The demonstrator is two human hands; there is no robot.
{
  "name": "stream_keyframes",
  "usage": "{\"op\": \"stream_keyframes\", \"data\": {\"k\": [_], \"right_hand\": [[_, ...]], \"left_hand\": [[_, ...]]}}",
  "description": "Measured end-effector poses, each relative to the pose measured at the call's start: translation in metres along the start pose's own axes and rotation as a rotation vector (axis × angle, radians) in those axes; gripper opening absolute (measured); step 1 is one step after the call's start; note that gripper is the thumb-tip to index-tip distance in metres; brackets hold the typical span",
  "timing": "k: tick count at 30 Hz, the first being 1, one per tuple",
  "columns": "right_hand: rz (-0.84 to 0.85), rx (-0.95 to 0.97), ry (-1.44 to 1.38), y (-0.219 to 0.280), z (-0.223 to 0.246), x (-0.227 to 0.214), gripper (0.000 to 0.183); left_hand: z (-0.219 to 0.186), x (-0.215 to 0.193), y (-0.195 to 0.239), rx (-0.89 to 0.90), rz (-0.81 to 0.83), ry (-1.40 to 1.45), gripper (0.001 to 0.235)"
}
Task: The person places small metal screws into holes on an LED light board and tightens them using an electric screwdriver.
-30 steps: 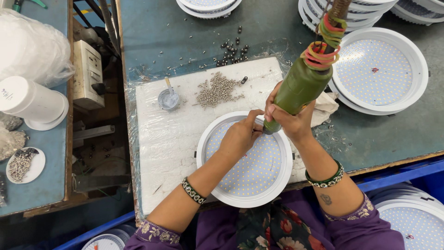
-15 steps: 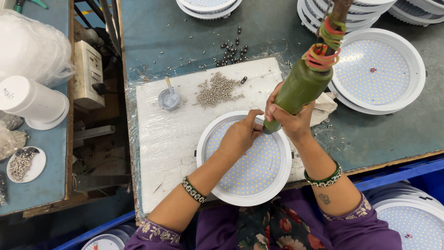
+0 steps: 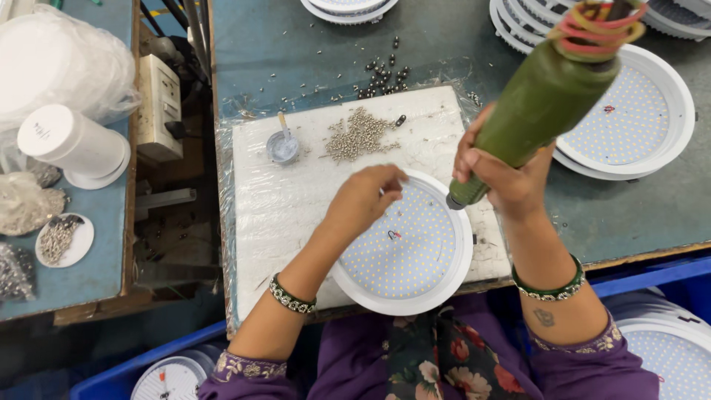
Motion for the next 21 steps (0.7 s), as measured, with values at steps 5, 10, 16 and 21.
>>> {"op": "stream_keyframes", "data": {"k": [5,10,16,21], "right_hand": [[0.036,-0.001,0.03,0.017,0.016,0.013,0.022],[0.014,0.045,0.057,0.034,0.019,0.014,0.02],[-0.01,-0.002,-0.009,0.035,0.024,0.019,0.023],[0.018,-0.063,-0.085,0.026,0.025,0.033,0.026]], "left_hand": [[-0.007,0.018,0.025,0.154,-0.036,-0.352,0.013],[-0.001,0.028,0.022,0.157,-0.016,-0.52,0.009],[-0.023,0.021,0.043,0.307,-0.051,0.092,0.017],[-0.023,0.035,0.061,0.041,-0.096,0.476,0.021]]}}
Point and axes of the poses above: each hand's wrist, its own y-axis away from the middle knuckle, its own x-axis out of the palm, z = x × y, the point moved 5 cm from there along -y, towards the middle knuckle, and after that the axes turned 5 degrees about -x, right-handed, at the moved point
